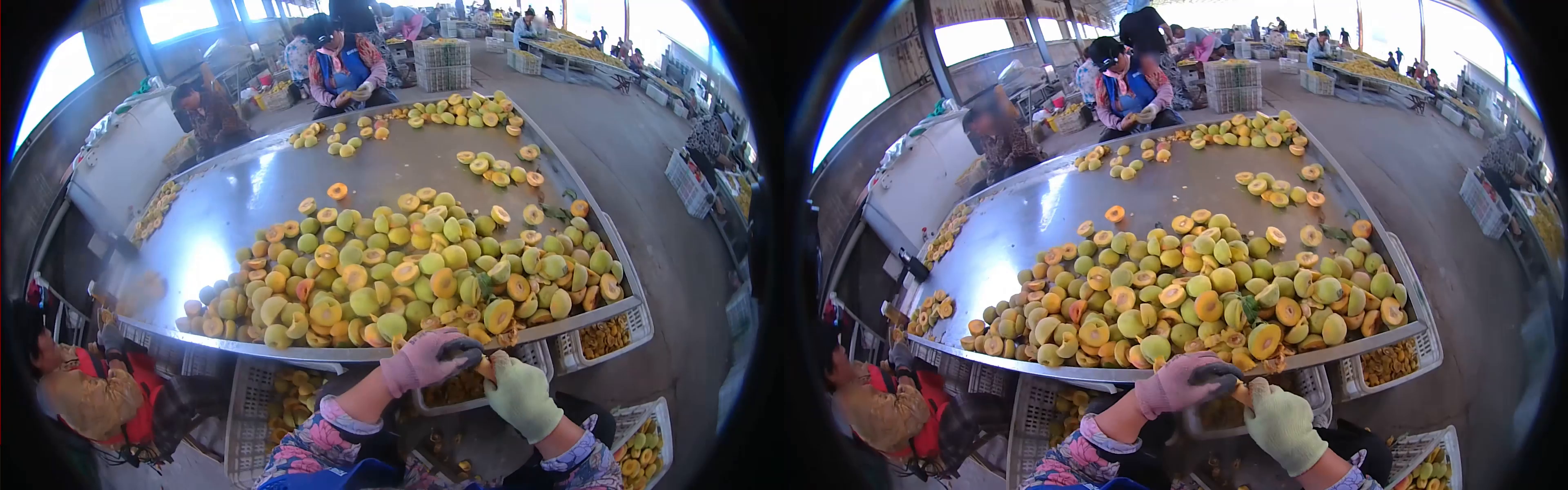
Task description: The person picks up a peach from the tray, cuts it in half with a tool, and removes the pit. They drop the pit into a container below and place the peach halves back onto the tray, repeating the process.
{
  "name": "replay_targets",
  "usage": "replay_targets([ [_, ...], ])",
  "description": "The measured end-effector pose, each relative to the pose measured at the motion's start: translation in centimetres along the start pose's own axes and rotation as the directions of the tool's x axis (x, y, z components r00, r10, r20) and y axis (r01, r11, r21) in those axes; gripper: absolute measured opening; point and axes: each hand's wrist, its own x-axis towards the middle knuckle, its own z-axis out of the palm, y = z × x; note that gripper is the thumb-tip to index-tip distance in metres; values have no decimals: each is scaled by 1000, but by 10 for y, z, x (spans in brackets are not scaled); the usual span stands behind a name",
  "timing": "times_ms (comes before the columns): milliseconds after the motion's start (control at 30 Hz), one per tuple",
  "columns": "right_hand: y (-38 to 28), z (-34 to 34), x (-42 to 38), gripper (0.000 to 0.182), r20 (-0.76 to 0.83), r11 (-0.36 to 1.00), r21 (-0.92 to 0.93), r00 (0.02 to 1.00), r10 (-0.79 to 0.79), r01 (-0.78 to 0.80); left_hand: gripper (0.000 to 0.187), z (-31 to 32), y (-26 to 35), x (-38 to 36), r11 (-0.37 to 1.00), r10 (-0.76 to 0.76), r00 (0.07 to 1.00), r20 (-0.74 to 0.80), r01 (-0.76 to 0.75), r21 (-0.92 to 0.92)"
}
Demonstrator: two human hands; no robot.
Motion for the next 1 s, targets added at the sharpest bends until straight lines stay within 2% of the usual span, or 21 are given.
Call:
replay_targets([
  [167,7,4,-4,26,31,999,-45,1000,-4,5,29,20,2,3,992,-24,997,-76,33,120],
  [233,9,6,-4,27,30,997,-71,1000,-3,5,27,24,12,4,922,-60,994,-89,90,377],
  [267,9,7,-4,27,39,997,-80,999,10,-7,25,30,7,4,917,-5,991,-136,58,395],
  [333,11,10,-5,28,51,996,-89,999,14,-10,24,36,1,5,886,21,992,-125,40,462],
  [367,12,13,-6,29,54,999,-36,998,10,-8,24,37,-1,5,848,46,993,-109,19,530],
  [400,13,15,-5,31,58,1000,19,998,5,-6,23,37,-2,4,821,139,983,-123,-45,569],
  [500,11,13,-1,34,109,999,-31,994,-2,5,23,35,3,4,774,142,987,-76,-63,630],
  [567,7,10,3,35,98,999,-47,995,-4,9,25,37,8,3,769,86,994,-64,-25,638],
  [633,5,10,4,36,86,998,-65,996,-7,12,27,42,10,2,721,145,973,-182,22,693],
  [700,3,15,3,27,76,995,-99,996,41,-33,27,45,11,0,702,149,966,-211,47,710],
  [833,-2,12,7,25,87,995,-65,993,80,-75,26,47,18,1,671,210,942,-263,56,739],
  [867,-4,9,9,24,89,994,35,991,103,-106,26,45,16,3,677,206,943,-259,54,734],
  [900,-4,5,8,24,95,981,132,987,132,-143,26,40,12,5,775,237,942,-237,-36,631],
  [933,3,7,7,26,128,981,166,989,78,-98,27,35,8,7,852,270,939,-213,-131,507],
  [967,11,13,5,25,144,965,244,988,63,-97,25,24,6,8,926,226,963,-148,-165,339],
  [1000,10,4,6,24,343,861,397,921,183,-319,23,25,-4,5,992,122,975,-183,-115,48],
])
